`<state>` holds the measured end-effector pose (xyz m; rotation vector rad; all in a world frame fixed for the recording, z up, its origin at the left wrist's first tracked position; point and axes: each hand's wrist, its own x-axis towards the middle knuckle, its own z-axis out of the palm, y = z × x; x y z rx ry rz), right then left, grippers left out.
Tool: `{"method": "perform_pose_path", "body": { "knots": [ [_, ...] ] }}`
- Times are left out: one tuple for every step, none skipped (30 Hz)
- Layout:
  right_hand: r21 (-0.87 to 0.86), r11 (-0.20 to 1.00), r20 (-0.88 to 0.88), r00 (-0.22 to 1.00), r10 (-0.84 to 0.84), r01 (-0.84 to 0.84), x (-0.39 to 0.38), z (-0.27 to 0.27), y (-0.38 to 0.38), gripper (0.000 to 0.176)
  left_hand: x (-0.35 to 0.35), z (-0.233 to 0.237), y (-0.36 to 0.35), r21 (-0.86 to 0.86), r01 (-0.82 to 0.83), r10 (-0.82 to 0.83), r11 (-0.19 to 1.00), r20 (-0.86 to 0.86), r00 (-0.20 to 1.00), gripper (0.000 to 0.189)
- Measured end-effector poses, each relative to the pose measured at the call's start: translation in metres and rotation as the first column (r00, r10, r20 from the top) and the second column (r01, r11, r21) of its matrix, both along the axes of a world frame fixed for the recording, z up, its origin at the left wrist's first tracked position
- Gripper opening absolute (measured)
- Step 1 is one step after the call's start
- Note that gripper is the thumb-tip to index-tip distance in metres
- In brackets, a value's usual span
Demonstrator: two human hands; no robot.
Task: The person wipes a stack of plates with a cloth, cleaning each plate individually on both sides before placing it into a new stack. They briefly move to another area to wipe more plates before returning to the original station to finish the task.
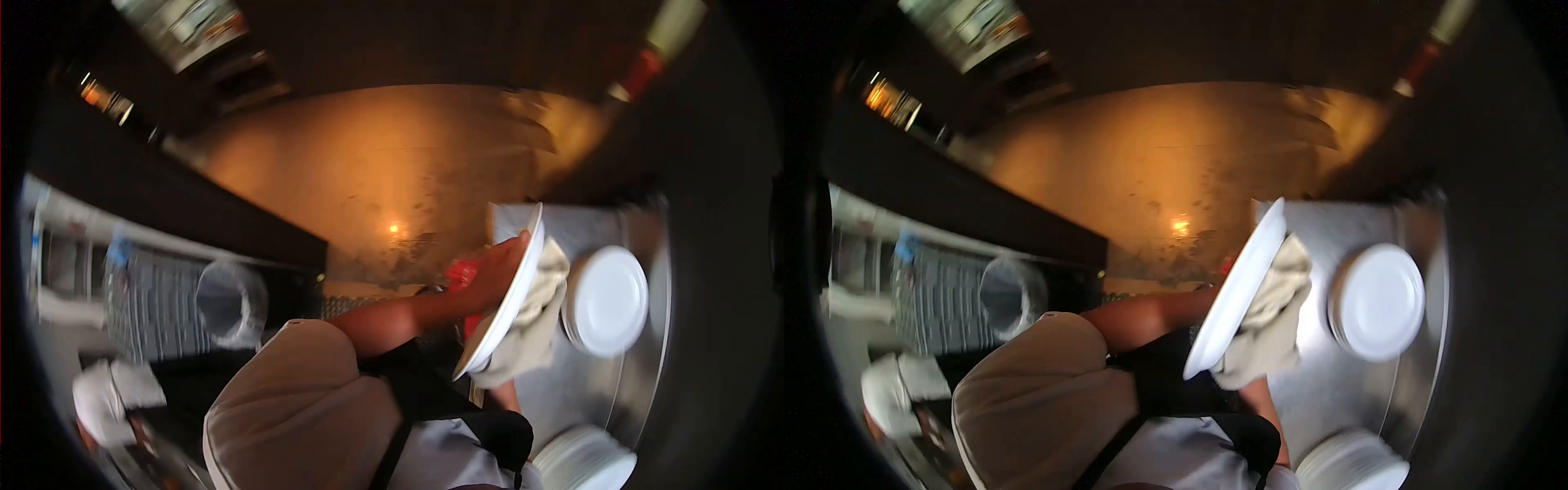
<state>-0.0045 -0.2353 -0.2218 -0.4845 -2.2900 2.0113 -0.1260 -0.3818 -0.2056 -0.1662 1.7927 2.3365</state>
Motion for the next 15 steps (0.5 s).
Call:
{"method": "perform_pose_path", "body": {
  "knots": [
    [-0.011,0.999,0.044,0.998,0.035,-0.035,-0.019,-0.008,-0.007,0.045,-0.022,-0.008,-0.023,0.010,-0.110,0.110,0.994,-0.015,0.994,0.051],
    [-0.016,0.998,0.080,0.995,0.063,-0.062,-0.034,-0.014,-0.014,0.045,-0.038,-0.015,-0.046,0.021,-0.211,0.212,0.977,-0.031,0.977,0.051],
    [-0.021,0.995,0.116,0.988,0.098,-0.096,-0.053,-0.022,-0.025,0.044,-0.053,-0.032,-0.070,-0.071,-0.245,0.241,0.967,-0.057,0.969,0.049],
    [-0.025,0.991,0.149,0.980,0.130,-0.128,-0.071,-0.029,-0.034,0.044,-0.060,-0.024,-0.093,-0.223,-0.250,0.248,0.942,-0.035,0.968,0.048],
    [-0.031,0.986,0.170,0.971,0.169,-0.166,-0.091,-0.035,-0.046,0.044,-0.071,-0.039,-0.107,-0.111,-0.234,0.232,0.966,-0.029,0.972,0.047],
    [-0.037,0.978,0.187,0.960,0.207,-0.204,-0.110,-0.041,-0.059,0.044,-0.074,-0.051,-0.114,-0.149,-0.268,0.252,0.952,-0.115,0.961,0.046],
    [-0.051,0.968,0.202,0.947,0.250,-0.245,-0.126,-0.046,-0.073,0.044,-0.077,-0.046,-0.125,-0.186,-0.307,0.270,0.933,-0.201,0.942,0.045],
    [-0.062,0.958,0.209,0.934,0.288,-0.282,-0.140,-0.049,-0.087,0.044,-0.080,-0.041,-0.135,-0.221,-0.351,0.284,0.910,-0.284,0.916,0.044],
    [-0.080,0.943,0.214,0.919,0.332,-0.322,-0.154,-0.052,-0.102,0.044,-0.085,-0.054,-0.132,-0.127,-0.346,0.316,0.930,-0.206,0.926,0.044],
    [-0.093,0.929,0.219,0.903,0.371,-0.359,-0.166,-0.055,-0.115,0.043,-0.093,-0.055,-0.133,-0.027,-0.344,0.338,0.939,-0.130,0.932,0.043],
    [-0.109,0.911,0.216,0.885,0.411,-0.397,-0.178,-0.056,-0.128,0.043,-0.104,-0.055,-0.140,0.022,-0.371,0.372,0.928,-0.070,0.926,0.044],
    [-0.122,0.896,0.215,0.870,0.444,-0.427,-0.186,-0.055,-0.138,0.043,-0.115,-0.056,-0.148,0.070,-0.403,0.405,0.912,-0.010,0.914,0.045],
    [-0.136,0.882,0.213,0.856,0.472,-0.452,-0.193,-0.054,-0.147,0.043,-0.128,-0.058,-0.163,0.115,-0.422,0.416,0.899,0.075,0.906,0.046],
    [-0.144,0.870,0.212,0.844,0.493,-0.472,-0.200,-0.053,-0.153,0.043,-0.138,-0.067,-0.174,0.160,-0.442,0.419,0.883,0.158,0.894,0.047],
    [-0.152,0.860,0.211,0.834,0.509,-0.487,-0.204,-0.051,-0.157,0.043,-0.143,-0.086,-0.177,0.127,-0.426,0.426,0.896,0.031,0.904,0.048]
  ]
}}
